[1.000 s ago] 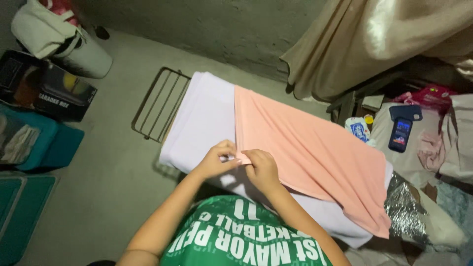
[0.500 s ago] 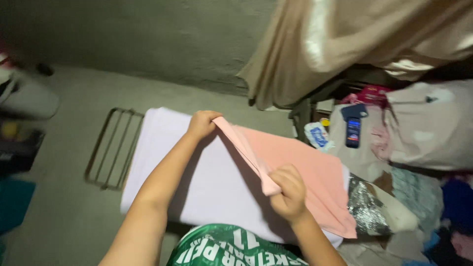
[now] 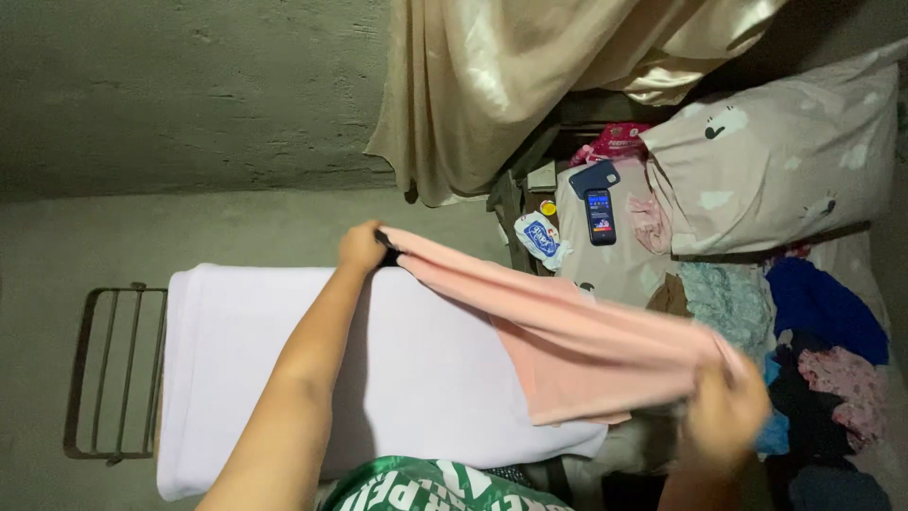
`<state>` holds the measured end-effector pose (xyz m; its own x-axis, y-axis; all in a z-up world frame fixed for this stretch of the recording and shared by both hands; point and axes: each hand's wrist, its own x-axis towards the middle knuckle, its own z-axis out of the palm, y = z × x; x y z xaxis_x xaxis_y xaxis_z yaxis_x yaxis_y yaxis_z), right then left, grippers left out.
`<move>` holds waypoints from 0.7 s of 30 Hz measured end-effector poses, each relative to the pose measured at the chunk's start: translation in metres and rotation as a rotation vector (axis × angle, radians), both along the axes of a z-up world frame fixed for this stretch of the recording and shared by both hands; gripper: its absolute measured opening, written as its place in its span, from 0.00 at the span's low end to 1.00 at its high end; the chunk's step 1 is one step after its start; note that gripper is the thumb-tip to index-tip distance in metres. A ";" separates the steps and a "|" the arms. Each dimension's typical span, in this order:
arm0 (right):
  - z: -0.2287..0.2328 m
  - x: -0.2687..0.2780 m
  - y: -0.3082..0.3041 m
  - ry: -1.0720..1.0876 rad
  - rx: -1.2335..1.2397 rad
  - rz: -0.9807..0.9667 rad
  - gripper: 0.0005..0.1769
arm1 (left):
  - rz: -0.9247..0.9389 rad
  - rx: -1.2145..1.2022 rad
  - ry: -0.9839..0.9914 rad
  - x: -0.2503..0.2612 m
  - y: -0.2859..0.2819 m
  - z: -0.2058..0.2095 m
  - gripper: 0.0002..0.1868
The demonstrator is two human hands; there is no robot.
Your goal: Folding several items of clothing including a striped top, green shorts, and a patterned dress on an ironing board.
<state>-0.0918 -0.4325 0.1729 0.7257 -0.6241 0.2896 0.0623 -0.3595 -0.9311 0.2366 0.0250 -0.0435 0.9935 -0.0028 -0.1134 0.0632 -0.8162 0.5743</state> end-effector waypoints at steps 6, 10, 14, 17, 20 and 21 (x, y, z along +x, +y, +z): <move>-0.058 0.152 -0.057 0.261 0.173 0.146 0.13 | 0.389 -0.098 -0.113 0.047 0.062 0.012 0.18; -0.038 0.262 -0.030 0.178 0.417 0.306 0.12 | 0.534 -0.136 -0.325 0.081 0.118 0.062 0.15; 0.007 0.339 -0.018 -0.097 0.552 0.517 0.02 | 0.509 -0.524 -0.677 0.102 0.187 0.159 0.15; 0.065 0.339 -0.007 -0.251 0.599 0.585 0.07 | 0.327 -0.538 -0.965 0.090 0.231 0.232 0.16; 0.106 0.304 0.000 -0.381 0.568 0.664 0.13 | 0.153 -0.586 -1.173 0.043 0.263 0.288 0.13; 0.113 0.286 0.002 -0.404 0.501 0.649 0.16 | 0.046 -0.602 -1.229 0.024 0.273 0.304 0.10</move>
<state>0.1941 -0.4302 0.2862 0.8804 -0.2497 0.4032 0.4662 0.2999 -0.8323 0.2603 0.2982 0.2605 0.4524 0.2976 0.8407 -0.7202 -0.4341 0.5412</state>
